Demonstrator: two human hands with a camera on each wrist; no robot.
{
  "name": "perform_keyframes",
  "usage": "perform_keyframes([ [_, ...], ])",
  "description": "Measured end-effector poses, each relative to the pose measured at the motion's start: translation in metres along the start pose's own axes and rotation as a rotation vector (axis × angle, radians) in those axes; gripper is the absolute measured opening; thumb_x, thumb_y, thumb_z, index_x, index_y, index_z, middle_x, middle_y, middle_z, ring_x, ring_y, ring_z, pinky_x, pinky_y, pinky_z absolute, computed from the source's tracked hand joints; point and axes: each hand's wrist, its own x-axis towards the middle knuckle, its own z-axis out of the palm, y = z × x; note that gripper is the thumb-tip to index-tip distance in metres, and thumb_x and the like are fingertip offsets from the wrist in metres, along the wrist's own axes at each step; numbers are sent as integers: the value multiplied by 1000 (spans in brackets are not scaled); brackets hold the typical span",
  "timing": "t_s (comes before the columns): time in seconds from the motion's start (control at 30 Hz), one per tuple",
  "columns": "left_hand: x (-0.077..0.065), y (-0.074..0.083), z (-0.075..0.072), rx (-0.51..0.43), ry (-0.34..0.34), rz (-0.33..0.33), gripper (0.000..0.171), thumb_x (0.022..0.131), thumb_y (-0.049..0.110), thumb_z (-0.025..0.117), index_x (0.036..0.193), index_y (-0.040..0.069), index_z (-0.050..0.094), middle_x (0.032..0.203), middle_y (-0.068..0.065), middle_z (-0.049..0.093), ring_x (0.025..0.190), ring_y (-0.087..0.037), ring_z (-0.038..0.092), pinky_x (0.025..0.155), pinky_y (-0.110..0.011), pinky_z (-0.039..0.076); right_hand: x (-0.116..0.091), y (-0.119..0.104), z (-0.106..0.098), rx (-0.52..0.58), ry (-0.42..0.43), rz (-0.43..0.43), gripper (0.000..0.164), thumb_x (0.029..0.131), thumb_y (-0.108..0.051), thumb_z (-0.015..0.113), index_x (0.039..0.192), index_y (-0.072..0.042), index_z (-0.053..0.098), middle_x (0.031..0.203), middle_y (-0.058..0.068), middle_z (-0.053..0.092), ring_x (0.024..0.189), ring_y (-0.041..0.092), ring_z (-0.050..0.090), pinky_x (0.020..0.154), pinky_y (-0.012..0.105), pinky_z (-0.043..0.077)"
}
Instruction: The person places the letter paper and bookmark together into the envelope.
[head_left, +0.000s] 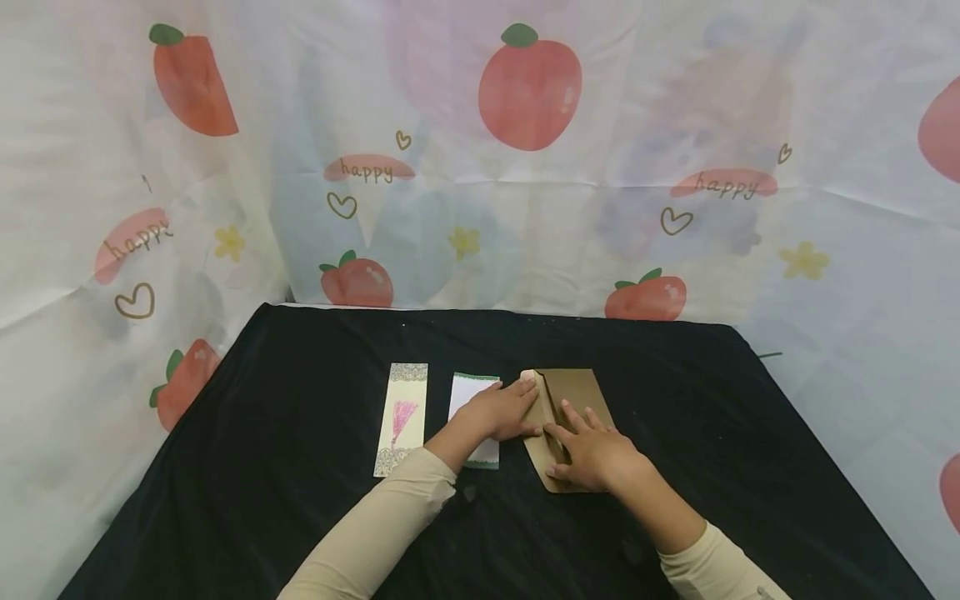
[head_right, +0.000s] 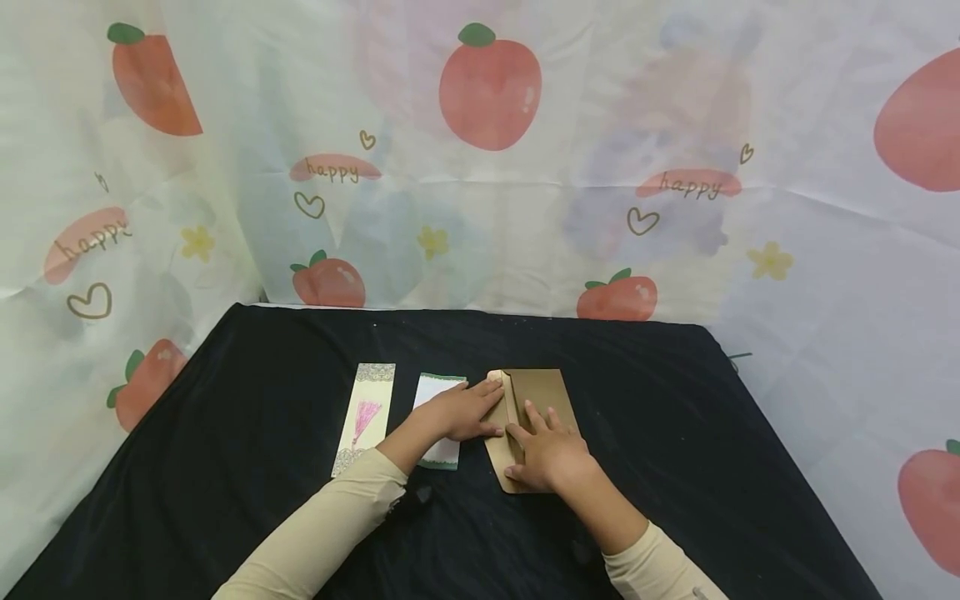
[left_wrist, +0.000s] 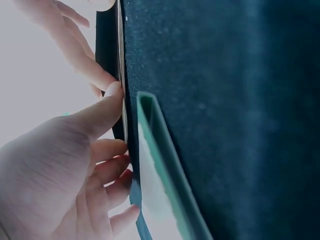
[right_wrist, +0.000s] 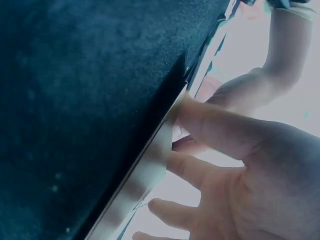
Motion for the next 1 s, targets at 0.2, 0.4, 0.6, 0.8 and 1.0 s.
perform_keyframes([
  [0.2,1,1,-1,-45,-3,-5,79,101,54,60,162,11,34,168,-3,26,152,-14,25,122,-37,25,7,5,4,-38,-4,32,71,96,-48,72,155,-15,49,167,22,23,148,52,25,102,72,41],
  [0.4,4,-1,-1,-68,-9,0,80,101,52,62,162,9,34,169,-4,25,153,-15,24,122,-37,25,18,17,16,-51,8,54,74,96,-51,70,158,-20,45,167,21,21,147,53,27,94,73,46],
  [0.6,5,-2,-4,-92,-18,23,78,102,49,62,162,8,33,169,-6,24,154,-17,22,122,-37,24,9,5,3,-6,-31,102,73,96,-47,72,158,-20,44,165,29,20,136,66,32,86,73,49],
  [0.8,6,-3,-3,-98,-17,14,80,101,49,63,162,8,32,169,-6,24,154,-17,22,122,-37,24,6,0,0,-9,-46,129,70,97,-46,71,156,-18,47,160,34,27,128,65,44,89,71,49],
  [1.0,5,-2,-3,-110,-24,7,81,101,49,63,163,8,31,170,-6,22,154,-17,21,123,-37,23,7,0,2,-20,-32,134,65,97,-44,71,151,-14,49,152,40,36,124,58,52,85,65,54],
])
